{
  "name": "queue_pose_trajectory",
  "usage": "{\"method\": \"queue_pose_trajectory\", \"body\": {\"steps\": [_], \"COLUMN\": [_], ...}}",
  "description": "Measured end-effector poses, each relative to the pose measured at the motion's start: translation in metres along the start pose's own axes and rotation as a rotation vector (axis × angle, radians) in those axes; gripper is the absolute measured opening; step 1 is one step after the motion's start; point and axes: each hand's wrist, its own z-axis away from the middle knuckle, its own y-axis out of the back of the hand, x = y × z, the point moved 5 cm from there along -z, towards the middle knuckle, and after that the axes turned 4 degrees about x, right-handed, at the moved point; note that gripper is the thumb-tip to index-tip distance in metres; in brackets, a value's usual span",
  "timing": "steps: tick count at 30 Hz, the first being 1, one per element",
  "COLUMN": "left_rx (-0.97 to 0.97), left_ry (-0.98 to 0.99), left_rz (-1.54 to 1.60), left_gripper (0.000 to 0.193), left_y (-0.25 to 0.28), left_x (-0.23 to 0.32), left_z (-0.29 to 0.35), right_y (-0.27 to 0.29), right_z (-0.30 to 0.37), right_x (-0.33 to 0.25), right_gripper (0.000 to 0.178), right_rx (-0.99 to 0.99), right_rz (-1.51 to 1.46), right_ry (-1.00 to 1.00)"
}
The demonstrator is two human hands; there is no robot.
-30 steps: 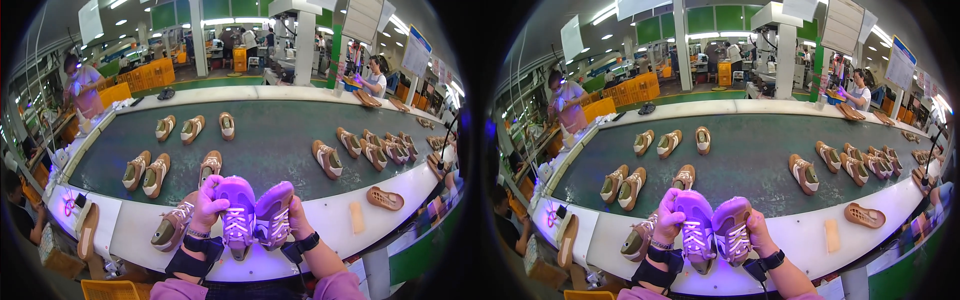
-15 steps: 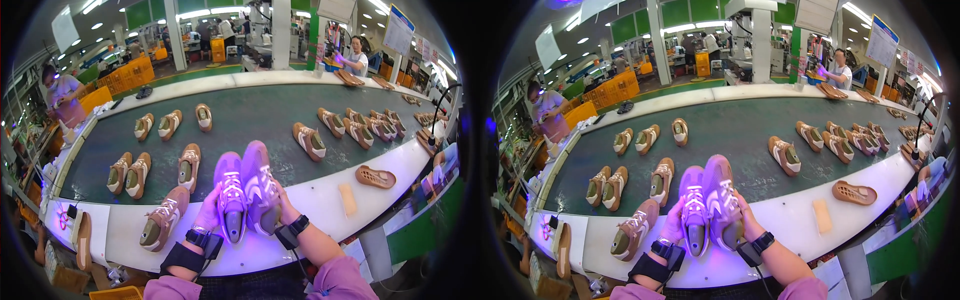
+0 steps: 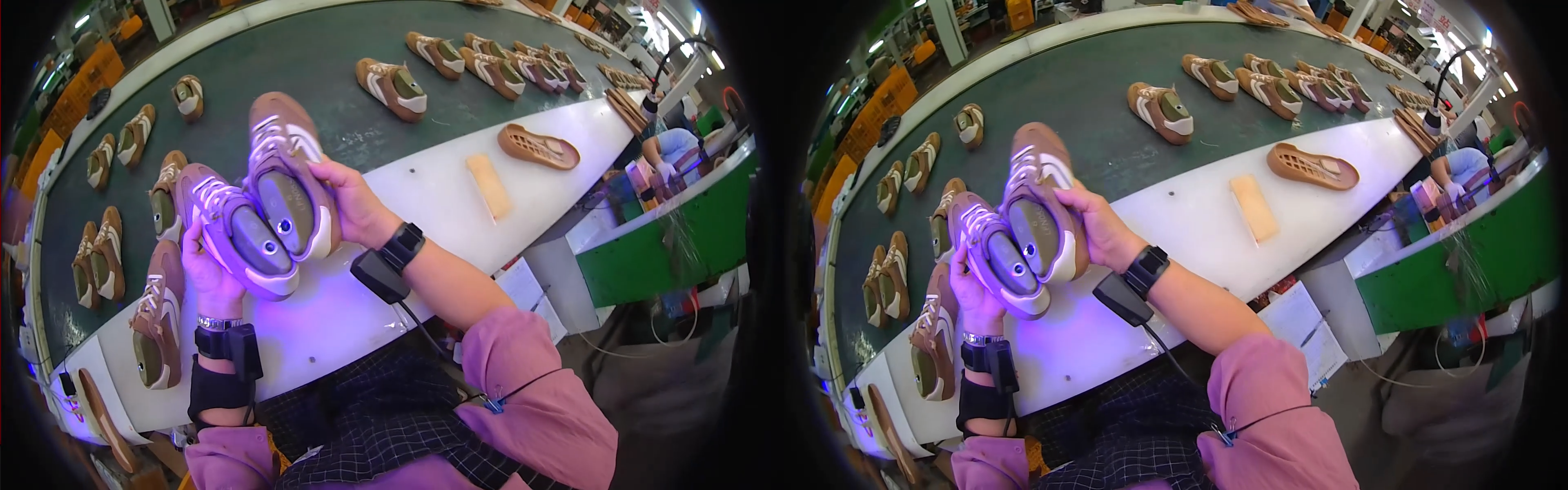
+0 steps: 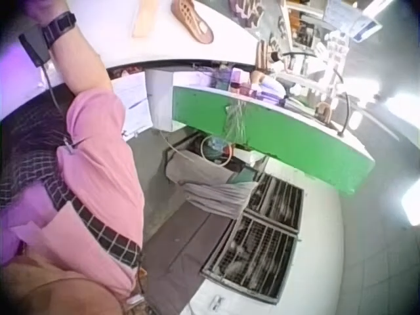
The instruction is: Inspecting and comparing pairs of shoes on an assembly line conveyor belt.
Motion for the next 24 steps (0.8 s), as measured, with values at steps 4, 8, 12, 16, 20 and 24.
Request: {"method": "queue_pose_trajectory", "body": {"steps": [4, 8, 12, 16, 20, 24], "left_rx": [-0.019, 0.018, 0.101, 0.197, 0.201, 0.211], "left_ry": [-0.122, -0.312, -0.294, -0.270, -0.290, -0.283], "left_rz": [0.057, 0.019, 0.029, 0.047, 0.056, 0.052], "left_gripper": [0.049, 0.048, 0.045, 0.044, 0.043, 0.042], "left_y": [0.006, 0.011, 0.004, 0.008, 0.008, 0.004], "left_x": [0.020, 0.035, 0.031, 0.030, 0.025, 0.024], "left_z": [0.007, 0.006, 0.008, 0.008, 0.009, 0.011], "right_y": [0.004, 0.006, 0.005, 0.003, 0.007, 0.005], "right_z": [0.001, 0.003, 0.009, 0.013, 0.016, 0.019], "right_x": [-0.008, -0.018, -0.018, -0.015, -0.014, -0.013], "right_gripper": [0.043, 0.047, 0.047, 0.045, 0.042, 0.043], "right_rx": [0.144, 0.183, 0.255, 0.303, 0.327, 0.360], "right_rz": [-0.013, 0.017, 0.027, 0.032, 0.022, 0.052], "right_ry": [0.060, 0.185, 0.216, 0.216, 0.239, 0.277]}}
